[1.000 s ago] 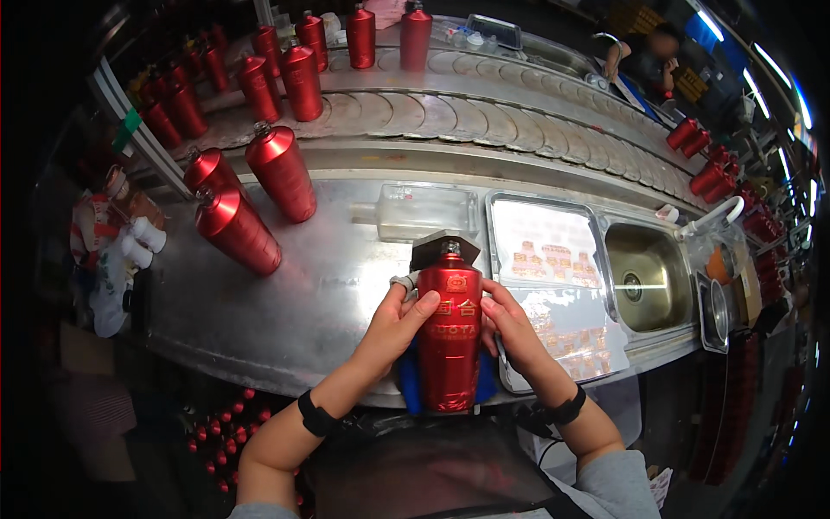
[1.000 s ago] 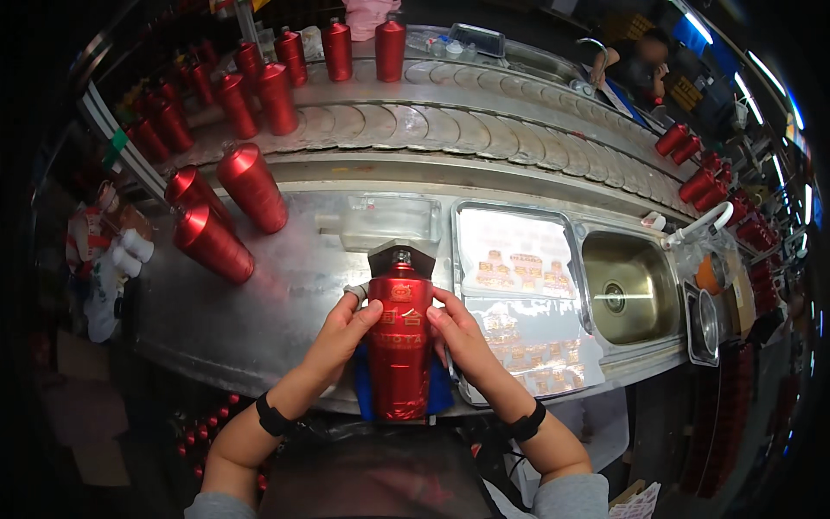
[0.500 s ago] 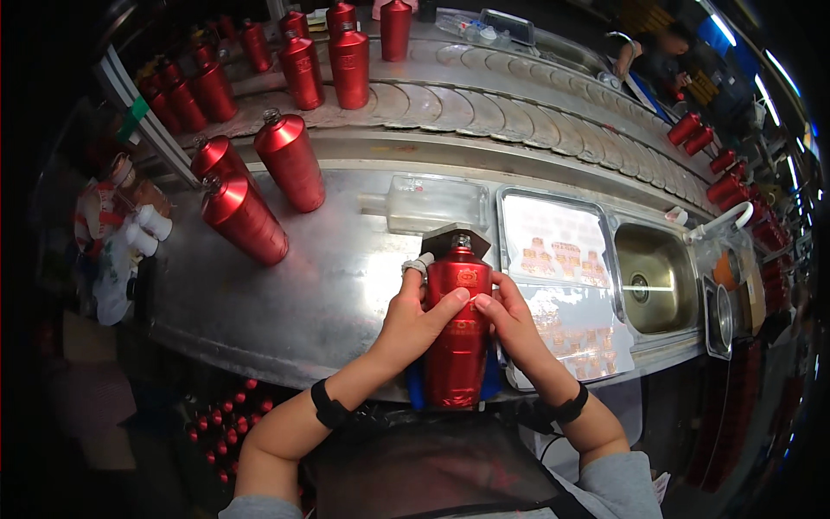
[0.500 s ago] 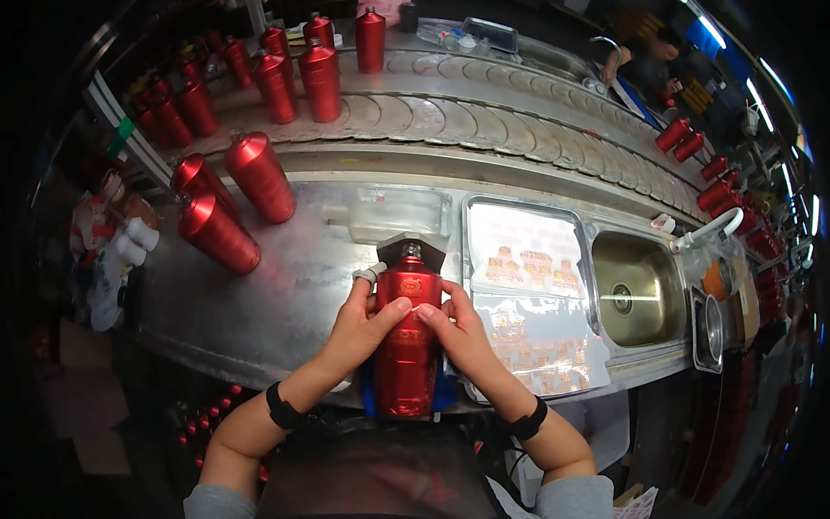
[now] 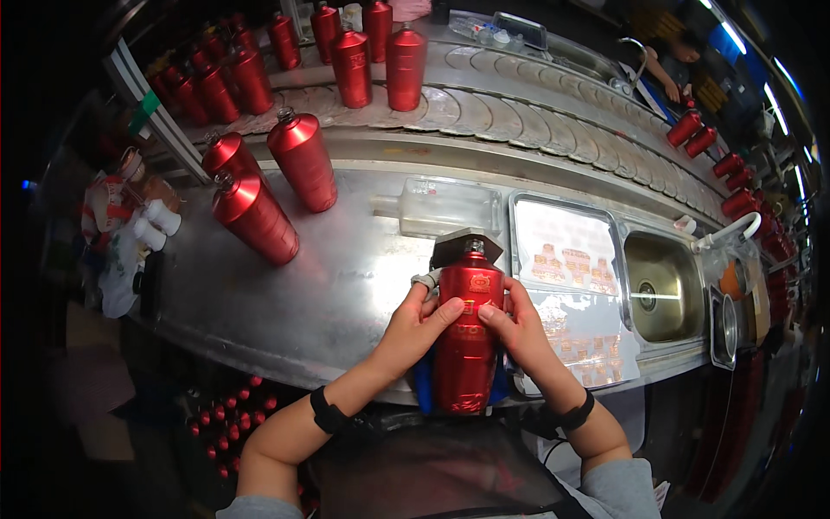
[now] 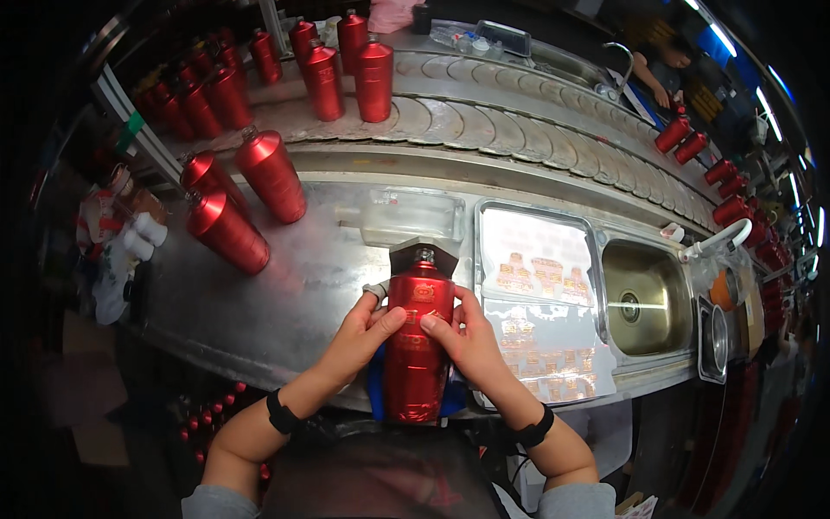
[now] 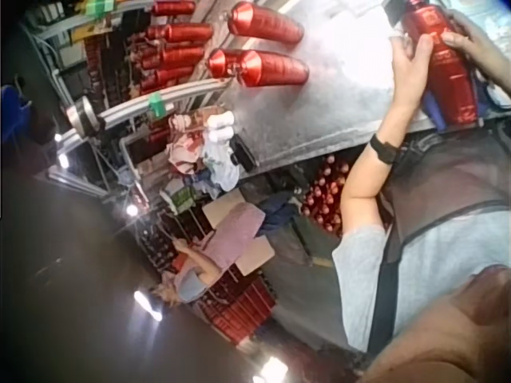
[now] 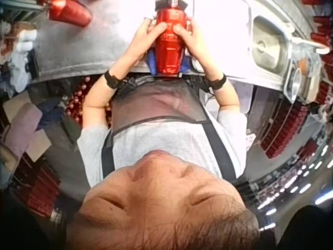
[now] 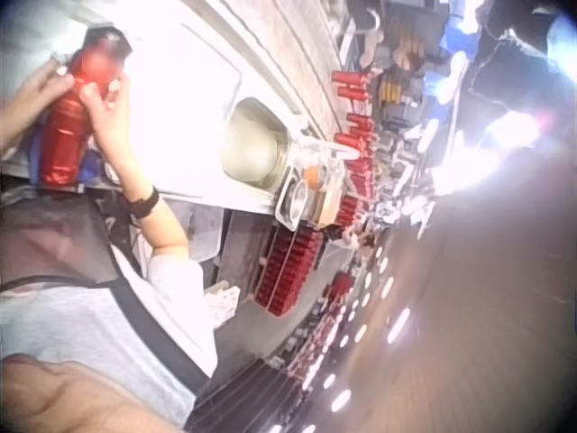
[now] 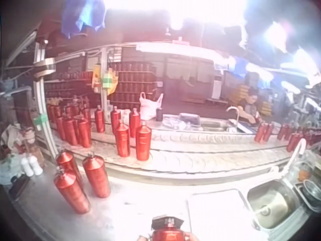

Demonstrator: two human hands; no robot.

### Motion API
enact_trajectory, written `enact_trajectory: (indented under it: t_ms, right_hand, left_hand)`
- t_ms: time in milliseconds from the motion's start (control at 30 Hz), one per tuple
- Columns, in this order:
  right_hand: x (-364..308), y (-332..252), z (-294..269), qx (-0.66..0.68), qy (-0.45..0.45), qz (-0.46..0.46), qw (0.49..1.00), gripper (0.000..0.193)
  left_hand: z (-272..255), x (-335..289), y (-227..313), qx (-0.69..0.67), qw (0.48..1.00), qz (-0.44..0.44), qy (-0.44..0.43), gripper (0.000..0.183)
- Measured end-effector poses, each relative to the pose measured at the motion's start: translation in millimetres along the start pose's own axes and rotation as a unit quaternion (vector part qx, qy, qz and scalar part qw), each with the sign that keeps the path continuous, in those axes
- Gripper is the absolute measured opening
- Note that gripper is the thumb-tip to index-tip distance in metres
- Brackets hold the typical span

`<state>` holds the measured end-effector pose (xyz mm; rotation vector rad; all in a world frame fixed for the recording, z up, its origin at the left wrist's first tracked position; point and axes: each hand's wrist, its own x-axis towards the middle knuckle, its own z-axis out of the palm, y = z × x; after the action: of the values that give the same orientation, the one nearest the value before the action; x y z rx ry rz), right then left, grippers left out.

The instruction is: The person wipes a red bottle with a cloth and applies several adhesive labels to the side and bottom of the bottle. The person then places the finished bottle into a large cluster of other red bottles on the floor.

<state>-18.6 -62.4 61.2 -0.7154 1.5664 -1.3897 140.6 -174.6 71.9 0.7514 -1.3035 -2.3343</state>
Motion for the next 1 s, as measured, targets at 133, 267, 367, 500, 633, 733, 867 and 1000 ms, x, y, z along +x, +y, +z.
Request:
enact_trajectory:
  t_ms: [133, 267, 367, 500, 633, 733, 867, 1000]
  right_hand:
    - [-1, -17, -1, -0.081, 0.001, 0.021, 0.996, 0.074]
    - [-10, -42, 7, -0.184, 0.054, 0.007, 0.981, 0.080]
    - [-7, -49, 13, -0.290, 0.064, -0.085, 0.951, 0.084]
    - [-3, -47, 16, -0.274, 0.068, -0.058, 0.958, 0.079]
    - [2, -39, 17, -0.211, 0.068, -0.048, 0.974, 0.073]
    - [5, -32, 18, -0.169, 0.069, -0.061, 0.981, 0.071]
    - [6, -32, 16, -0.166, 0.065, -0.055, 0.982, 0.071]
    - [6, -37, 17, -0.219, 0.057, -0.059, 0.972, 0.072]
  left_hand:
    - [-7, -3, 3, 0.004, 1.000, -0.016, 0.000, 0.056]
    - [-10, -4, 1, 0.005, 1.000, 0.001, -0.003, 0.056]
    - [-11, -4, -2, 0.010, 1.000, -0.007, -0.011, 0.055]
    - [-12, -3, -7, 0.008, 1.000, 0.006, -0.010, 0.053]
    - [-15, -2, -7, 0.011, 1.000, 0.011, -0.013, 0.052]
    - [-15, -2, -2, 0.020, 1.000, 0.003, -0.016, 0.052]
    - [-13, 3, 4, 0.003, 1.000, 0.001, -0.003, 0.052]
    - [-10, 5, 4, -0.004, 1.000, -0.009, -0.005, 0.051]
